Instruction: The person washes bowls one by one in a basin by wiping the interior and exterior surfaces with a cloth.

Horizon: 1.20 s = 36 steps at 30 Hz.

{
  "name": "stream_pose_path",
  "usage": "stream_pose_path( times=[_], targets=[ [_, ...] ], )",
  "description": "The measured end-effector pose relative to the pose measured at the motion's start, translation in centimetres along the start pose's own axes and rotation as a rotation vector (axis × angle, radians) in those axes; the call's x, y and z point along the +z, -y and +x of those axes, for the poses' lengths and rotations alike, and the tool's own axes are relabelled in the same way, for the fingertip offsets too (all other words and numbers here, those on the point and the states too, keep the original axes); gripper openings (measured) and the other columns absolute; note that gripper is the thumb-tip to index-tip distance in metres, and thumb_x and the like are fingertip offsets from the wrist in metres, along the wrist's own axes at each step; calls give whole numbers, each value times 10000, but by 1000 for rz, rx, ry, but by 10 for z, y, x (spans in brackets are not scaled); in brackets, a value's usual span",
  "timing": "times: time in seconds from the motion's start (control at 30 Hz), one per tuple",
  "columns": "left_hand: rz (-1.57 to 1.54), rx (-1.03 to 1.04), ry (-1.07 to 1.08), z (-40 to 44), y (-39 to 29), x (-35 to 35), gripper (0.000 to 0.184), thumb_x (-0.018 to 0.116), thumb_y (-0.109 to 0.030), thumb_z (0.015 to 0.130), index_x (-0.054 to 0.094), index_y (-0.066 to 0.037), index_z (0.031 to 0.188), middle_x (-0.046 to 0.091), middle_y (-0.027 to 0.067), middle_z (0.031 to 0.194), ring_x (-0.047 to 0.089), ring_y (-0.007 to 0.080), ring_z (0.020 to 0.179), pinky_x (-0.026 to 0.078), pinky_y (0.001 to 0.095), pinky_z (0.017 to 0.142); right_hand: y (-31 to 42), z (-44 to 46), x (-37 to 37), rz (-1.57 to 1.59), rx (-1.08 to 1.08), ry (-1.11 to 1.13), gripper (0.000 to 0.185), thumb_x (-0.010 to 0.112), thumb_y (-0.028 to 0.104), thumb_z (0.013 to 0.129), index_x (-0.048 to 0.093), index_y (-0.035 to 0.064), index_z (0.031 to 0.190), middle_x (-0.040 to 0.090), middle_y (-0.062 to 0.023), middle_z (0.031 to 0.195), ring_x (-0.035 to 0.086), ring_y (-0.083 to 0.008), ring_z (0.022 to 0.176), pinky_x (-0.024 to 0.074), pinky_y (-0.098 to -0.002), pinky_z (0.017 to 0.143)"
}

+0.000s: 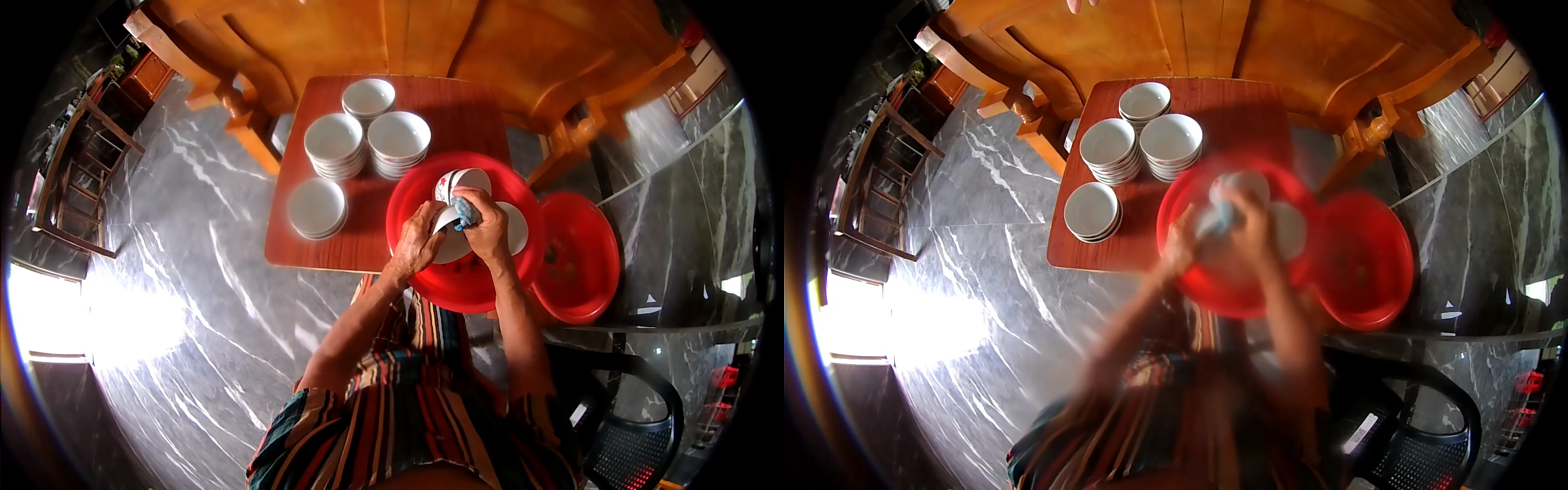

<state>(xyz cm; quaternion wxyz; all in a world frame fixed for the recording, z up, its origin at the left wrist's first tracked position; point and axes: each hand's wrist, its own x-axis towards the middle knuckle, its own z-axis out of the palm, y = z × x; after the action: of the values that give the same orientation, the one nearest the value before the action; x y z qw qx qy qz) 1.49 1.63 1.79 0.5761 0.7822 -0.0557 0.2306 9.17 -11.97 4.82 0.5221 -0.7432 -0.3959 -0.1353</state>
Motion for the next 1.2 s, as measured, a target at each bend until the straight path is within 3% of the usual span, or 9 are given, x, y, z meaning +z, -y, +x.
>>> stream_pose_path(
  times=[0.33,0.57,0.63,0.77,0.87,0.97,1.07,1.13,1.2],
  targets=[
    [-96,58,-164,-4,4,0,412,519,-185,790,460,4,1151,572,225,998,580,344,943,449,381,838,-62,-29,18,117,368,-131,374,500,-119,675,613,-3,1013,645,-55,936,597,-137,878,478,-269,806],
    [-79,51,-308,-4,8,1,463,509,-279,828,440,14,1180,536,234,1069,538,352,983,419,405,872,-132,-60,39,402,715,-145,255,614,-29,764,620,7,1016,635,-58,947,598,-138,849,488,-276,768],
    [-91,50,-298,-2,-7,-5,471,510,-273,824,432,17,1188,526,231,1082,526,347,1000,409,404,886,-93,-49,28,786,970,-58,280,631,-13,758,602,-14,1037,631,-68,958,609,-160,845,496,-287,769],
    [-71,67,-336,-2,8,-1,493,521,-245,808,411,15,1213,505,215,1089,501,328,1035,390,394,909,-58,-42,26,1137,1022,-50,324,642,-15,746,579,-33,1064,623,-76,971,611,-178,859,502,-302,770],
    [-71,30,-306,0,-2,-4,496,527,-215,795,406,15,1219,500,208,1082,493,315,1046,381,389,918,-80,-54,35,1107,980,141,336,637,-16,746,568,-31,1075,615,-79,986,614,-189,860,512,-311,758],
    [23,71,-280,3,-11,-4,489,531,-183,781,399,13,1208,506,201,1076,508,314,1024,390,394,908,-86,-57,41,827,709,-6,306,646,-25,734,588,-25,1034,627,-74,956,618,-177,821,511,-296,730],
    [-80,71,-263,3,-11,-1,496,542,-146,749,388,10,1194,516,203,1059,529,321,985,408,394,890,-48,-32,18,725,839,-163,288,652,-44,719,609,-2,1000,642,-60,911,617,-161,793,504,-286,720],
    [-101,56,-265,3,1,1,534,577,-133,699,381,7,1176,525,210,1038,546,330,945,427,385,863,-66,-30,21,24,461,-247,284,660,-57,707,617,11,980,654,-48,885,608,-139,792,495,-282,721],
    [-76,94,-166,1,14,-1,560,597,-130,656,389,1,1159,533,215,1009,556,335,918,439,379,835,-56,-33,16,-76,425,-278,291,614,-87,703,606,10,977,659,-75,879,626,-183,796,493,-293,732]
  ],
)
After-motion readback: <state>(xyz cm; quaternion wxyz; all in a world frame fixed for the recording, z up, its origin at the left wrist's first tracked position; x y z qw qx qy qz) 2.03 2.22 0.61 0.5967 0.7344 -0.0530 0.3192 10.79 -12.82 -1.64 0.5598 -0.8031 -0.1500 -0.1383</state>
